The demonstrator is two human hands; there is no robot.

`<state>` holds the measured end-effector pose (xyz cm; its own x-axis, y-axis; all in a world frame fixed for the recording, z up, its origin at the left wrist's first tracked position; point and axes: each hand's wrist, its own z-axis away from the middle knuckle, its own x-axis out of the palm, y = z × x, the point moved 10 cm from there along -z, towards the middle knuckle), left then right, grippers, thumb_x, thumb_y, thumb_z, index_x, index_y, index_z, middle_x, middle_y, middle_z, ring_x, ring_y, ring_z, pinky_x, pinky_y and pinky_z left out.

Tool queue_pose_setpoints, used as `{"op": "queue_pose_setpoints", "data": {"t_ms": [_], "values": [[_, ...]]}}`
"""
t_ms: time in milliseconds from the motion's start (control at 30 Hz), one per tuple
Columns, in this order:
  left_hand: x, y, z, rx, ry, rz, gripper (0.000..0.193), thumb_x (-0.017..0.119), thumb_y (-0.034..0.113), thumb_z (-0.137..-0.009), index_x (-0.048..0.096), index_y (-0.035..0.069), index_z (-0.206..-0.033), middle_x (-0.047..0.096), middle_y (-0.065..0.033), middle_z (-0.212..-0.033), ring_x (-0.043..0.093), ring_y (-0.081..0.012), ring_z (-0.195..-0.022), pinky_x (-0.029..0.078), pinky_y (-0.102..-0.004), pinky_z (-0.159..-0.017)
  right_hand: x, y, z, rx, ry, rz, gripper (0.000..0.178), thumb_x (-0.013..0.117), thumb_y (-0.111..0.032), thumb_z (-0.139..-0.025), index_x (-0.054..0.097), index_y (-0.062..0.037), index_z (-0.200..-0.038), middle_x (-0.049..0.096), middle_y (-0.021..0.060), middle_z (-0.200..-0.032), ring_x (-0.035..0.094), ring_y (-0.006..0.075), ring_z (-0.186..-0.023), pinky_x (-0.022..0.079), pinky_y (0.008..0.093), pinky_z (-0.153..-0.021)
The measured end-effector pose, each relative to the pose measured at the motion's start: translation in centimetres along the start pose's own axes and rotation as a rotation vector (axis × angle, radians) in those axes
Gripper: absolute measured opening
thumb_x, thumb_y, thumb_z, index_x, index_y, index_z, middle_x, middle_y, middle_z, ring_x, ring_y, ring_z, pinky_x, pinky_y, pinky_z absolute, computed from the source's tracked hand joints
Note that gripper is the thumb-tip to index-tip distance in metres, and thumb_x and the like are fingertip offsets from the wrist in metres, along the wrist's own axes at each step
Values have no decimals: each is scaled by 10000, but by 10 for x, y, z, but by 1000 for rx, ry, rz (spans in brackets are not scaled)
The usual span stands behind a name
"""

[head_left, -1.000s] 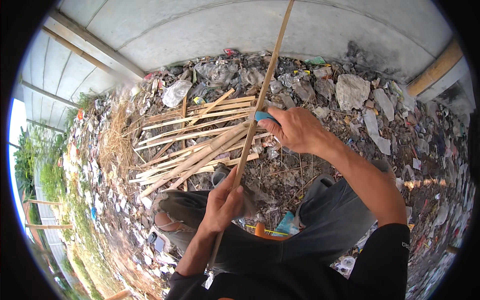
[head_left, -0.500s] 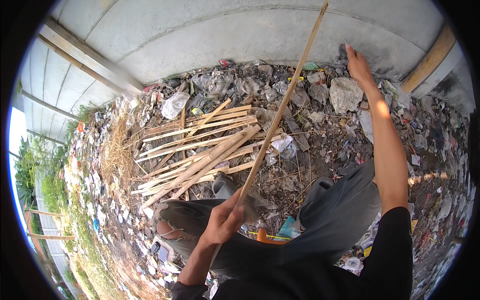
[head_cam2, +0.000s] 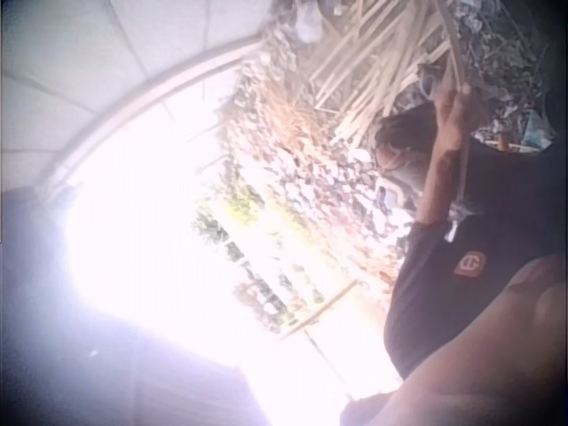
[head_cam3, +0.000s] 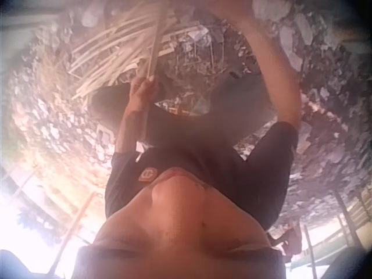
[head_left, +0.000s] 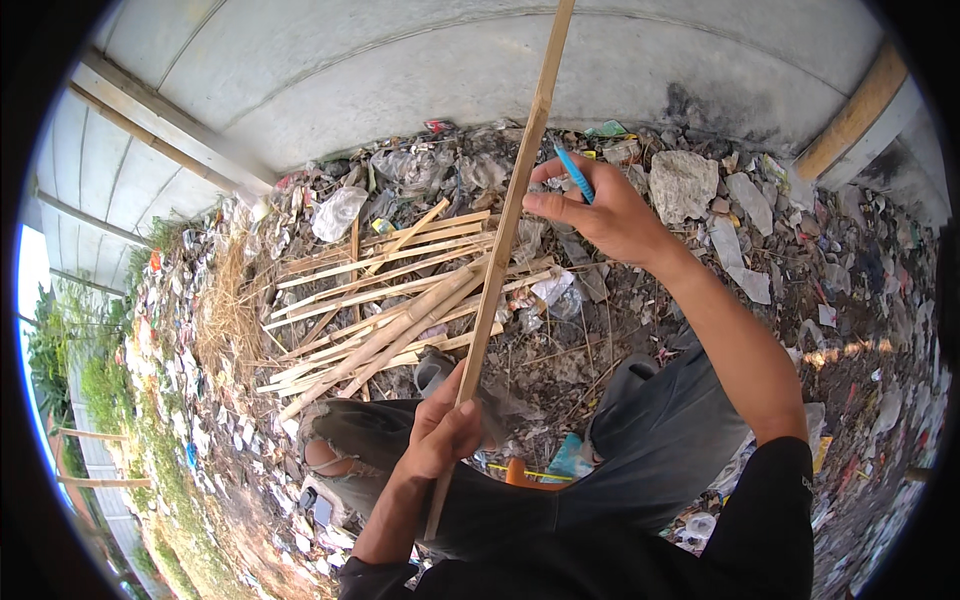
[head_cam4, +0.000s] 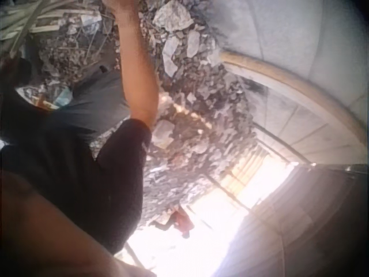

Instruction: The person sits on the ground and uses a utility knife to shave thin strips of wood from a long bamboo pole. They hold the pole with one hand and scrape the blade along its length to remove the outer layer, creating a pile of wood shavings.

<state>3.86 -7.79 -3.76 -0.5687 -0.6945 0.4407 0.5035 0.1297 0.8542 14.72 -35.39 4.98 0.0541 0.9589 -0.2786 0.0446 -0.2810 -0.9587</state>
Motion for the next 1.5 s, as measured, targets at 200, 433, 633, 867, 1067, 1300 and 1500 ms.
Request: {"op": "queue_pose_setpoints", "data": {"t_ms": [200, 433, 633, 867, 1067, 1300, 1500], "values": [[10, 8, -2, 18, -70, -108, 634, 468, 148, -1076, 191, 173, -1645, 377, -9, -675, 346, -72, -460, 313, -217, -404, 37, 3, 3, -126, 37, -139, 503, 759, -399, -914, 622, 18, -1160, 634, 69, -860, 604, 165, -693, 492, 335, -671], [8, 13, -9, 48, 11, -92, 609, 429, 263, -1109, 159, 143, -1641, 387, -7, -698, 350, -73, -414, 307, -209, -383, 81, -13, 28, -45, -125, 23, 463, 742, -407, -918, 630, 3, -1100, 619, 81, -720, 637, 253, -603, 516, 418, -643], [2, 14, -5, 18, 34, -14, 554, 410, 275, -1116, 221, 154, -1623, 330, 25, -671, 268, -60, -419, 279, -206, -379, 114, -24, 61, -95, -316, 437, 508, 520, -490, -1004, 656, -5, -1063, 696, 252, -781, 695, 445, -757, 542, 531, -710], [-3, 9, -1, -22, 66, 145, 504, 424, 243, -1111, 288, 215, -1595, 310, 29, -676, 265, -58, -422, 259, -205, -363, 131, -19, 56, -134, -333, 562, 525, 503, -510, -1026, 647, -5, -1011, 670, 226, -691, 685, 432, -686, 530, 527, -631], [-9, 1, -2, -122, 121, 123, 517, 441, 202, -1099, 288, 217, -1593, 321, 26, -679, 266, -53, -421, 238, -214, -343, 116, 1, 36, -185, -198, 638, 565, 488, -552, -1028, 654, -19, -944, 652, 214, -652, 685, 413, -654, 521, 518, -590], [1, -8, 19, -135, -31, 37, 546, 472, 197, -1091, 279, 139, -1598, 326, 30, -659, 254, -51, -427, 256, -212, -377, -96, 68, -33, 117, 425, 799, 670, 352, -557, -1081, 665, 18, -936, 662, 235, -750, 667, 425, -745, 501, 531, -690], [-5, 7, 13, -74, 42, 137, 580, 500, 212, -1083, 271, 112, -1606, 308, 30, -644, 234, -51, -432, 247, -220, -390, -150, 32, 5, 36, 600, 513, 629, 426, -556, -1068, 636, 14, -905, 496, 85, -628, 495, 232, -598, 399, 417, -615]]}}
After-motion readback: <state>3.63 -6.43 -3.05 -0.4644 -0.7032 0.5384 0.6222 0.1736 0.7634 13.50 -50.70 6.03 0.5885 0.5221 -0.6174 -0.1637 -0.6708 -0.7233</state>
